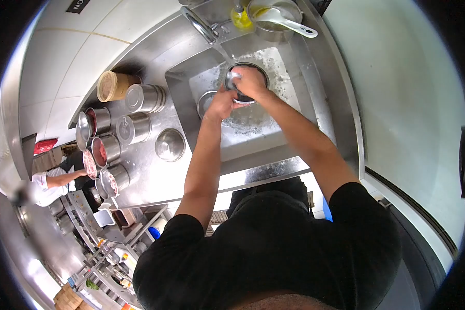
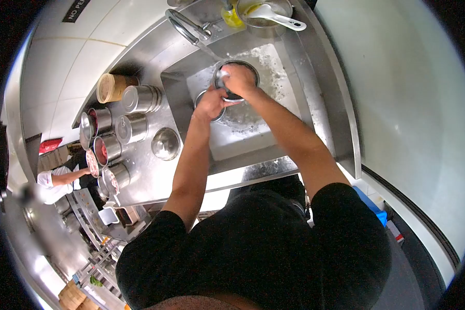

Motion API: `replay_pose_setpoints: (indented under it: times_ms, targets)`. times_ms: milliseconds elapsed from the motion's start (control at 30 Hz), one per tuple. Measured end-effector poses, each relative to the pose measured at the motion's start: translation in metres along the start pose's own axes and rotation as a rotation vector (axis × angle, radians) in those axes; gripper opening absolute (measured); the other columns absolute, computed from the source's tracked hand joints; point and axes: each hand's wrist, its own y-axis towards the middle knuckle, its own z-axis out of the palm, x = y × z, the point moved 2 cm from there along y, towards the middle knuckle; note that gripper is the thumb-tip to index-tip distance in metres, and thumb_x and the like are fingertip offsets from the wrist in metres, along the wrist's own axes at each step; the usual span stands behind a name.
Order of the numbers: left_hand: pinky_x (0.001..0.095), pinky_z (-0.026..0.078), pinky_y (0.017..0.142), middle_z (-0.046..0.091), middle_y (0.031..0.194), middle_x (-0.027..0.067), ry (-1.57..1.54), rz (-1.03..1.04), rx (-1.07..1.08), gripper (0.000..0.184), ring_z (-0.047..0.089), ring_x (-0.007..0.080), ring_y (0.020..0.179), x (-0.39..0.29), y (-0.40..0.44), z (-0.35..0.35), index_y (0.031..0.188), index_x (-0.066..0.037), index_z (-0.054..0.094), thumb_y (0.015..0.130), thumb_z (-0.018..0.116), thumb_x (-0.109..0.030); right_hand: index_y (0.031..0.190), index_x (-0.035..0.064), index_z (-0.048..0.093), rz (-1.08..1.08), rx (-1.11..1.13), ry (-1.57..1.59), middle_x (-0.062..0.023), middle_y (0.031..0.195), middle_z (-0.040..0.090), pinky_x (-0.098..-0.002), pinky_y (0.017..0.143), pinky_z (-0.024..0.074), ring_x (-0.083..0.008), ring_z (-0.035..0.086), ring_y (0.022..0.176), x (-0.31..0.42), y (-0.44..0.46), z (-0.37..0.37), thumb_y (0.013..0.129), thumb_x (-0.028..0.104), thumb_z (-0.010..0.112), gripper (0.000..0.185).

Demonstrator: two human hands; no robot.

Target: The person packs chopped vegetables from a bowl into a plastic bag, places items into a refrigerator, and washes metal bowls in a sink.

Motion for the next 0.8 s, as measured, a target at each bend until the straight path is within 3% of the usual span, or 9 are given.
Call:
replay_pose_setpoints:
  times_ms: [133,267,367,400,500,567,633,667,800]
  targets:
    - [0.0490,0.064,0.075,0.056,0.124,0.0188,0.016,-0.010,0.010,0.075,0.067,0.0338,0.100,0.008,0.017,-0.023,0.150,-0.005,0.022,0.082,0.048,0.011,0.110,0.0128,0.072,-0.082,0.121,0.104,-0.0174,0.105,0.071,-0.0461,0.087,0.0526,-0.0374,0.066,0.102,0.003,-0.006,0.004,0.081,0.020,0.068,0.029]
    - [0.0457,0.065,0.072,0.058,0.127,0.0183,0.226,0.077,-0.130,0.079,0.069,0.0323,0.097,0.005,0.000,-0.011,0.155,-0.007,0.022,0.083,0.048,0.010,0.104,0.0144,0.075,-0.098,0.454,-0.397,-0.0121,0.108,0.072,-0.0447,0.092,0.0510,-0.0326,0.066,0.107,0.012,-0.023,-0.005,0.083,0.017,0.065,0.023]
    - [0.0435,0.065,0.071,0.057,0.128,0.0194,0.320,0.096,-0.230,0.082,0.069,0.0303,0.093,0.008,-0.004,-0.006,0.157,-0.007,0.019,0.082,0.048,0.010,0.099,0.0130,0.075,-0.192,0.241,-0.709,-0.0090,0.108,0.071,-0.0411,0.096,0.0464,-0.0270,0.064,0.111,-0.001,-0.028,-0.001,0.085,0.017,0.061,0.020]
    - [0.0430,0.064,0.071,0.058,0.127,0.0190,0.283,0.085,-0.229,0.081,0.069,0.0297,0.094,0.012,-0.007,-0.001,0.157,-0.007,0.021,0.082,0.048,0.010,0.093,0.0130,0.073,-0.328,0.019,-0.731,-0.0055,0.109,0.071,-0.0384,0.098,0.0421,-0.0232,0.061,0.115,-0.003,-0.030,-0.006,0.086,0.018,0.058,0.017]
    - [0.0418,0.064,0.071,0.058,0.126,0.0186,0.210,0.095,-0.195,0.080,0.068,0.0286,0.096,0.008,-0.005,0.009,0.155,-0.008,0.025,0.081,0.046,0.010,0.106,0.0133,0.072,-0.307,-0.013,-0.678,-0.0045,0.113,0.068,-0.0369,0.099,0.0404,-0.0228,0.058,0.115,0.006,-0.018,-0.030,0.084,0.012,0.059,0.025]
    - [0.0416,0.063,0.070,0.058,0.127,0.0192,0.239,0.114,-0.115,0.080,0.067,0.0286,0.098,0.003,-0.004,0.012,0.155,-0.009,0.024,0.080,0.045,0.010,0.106,0.0121,0.072,-0.240,-0.043,-0.481,-0.0076,0.110,0.070,-0.0416,0.096,0.0445,-0.0269,0.062,0.110,0.002,-0.021,-0.010,0.081,0.012,0.064,0.026]
    - [0.0366,0.060,0.073,0.060,0.126,0.0182,0.358,0.159,-0.216,0.076,0.067,0.0258,0.099,-0.008,-0.010,0.018,0.152,-0.007,0.034,0.079,0.044,0.011,0.105,0.0109,0.072,-0.175,-0.076,-0.289,-0.0107,0.107,0.072,-0.0463,0.092,0.0486,-0.0311,0.066,0.105,-0.002,-0.023,0.009,0.077,0.011,0.068,0.029]
    - [0.0354,0.059,0.073,0.061,0.126,0.0179,0.419,0.229,-0.217,0.076,0.067,0.0250,0.099,-0.013,-0.008,0.013,0.151,-0.007,0.036,0.078,0.044,0.012,0.107,0.0093,0.072,-0.159,-0.013,-0.189,-0.0133,0.099,0.073,-0.0507,0.089,0.0503,-0.0341,0.068,0.098,0.001,-0.029,0.014,0.077,0.014,0.068,0.030]
    - [0.0321,0.055,0.080,0.066,0.122,0.0177,0.582,0.254,-0.302,0.076,0.066,0.0235,0.102,-0.016,-0.011,0.008,0.149,-0.005,0.042,0.075,0.044,0.012,0.105,0.0127,0.075,-0.136,0.293,-0.574,-0.0102,0.096,0.074,-0.0434,0.094,0.0485,-0.0304,0.069,0.097,0.010,-0.023,-0.005,0.079,0.017,0.068,0.027]
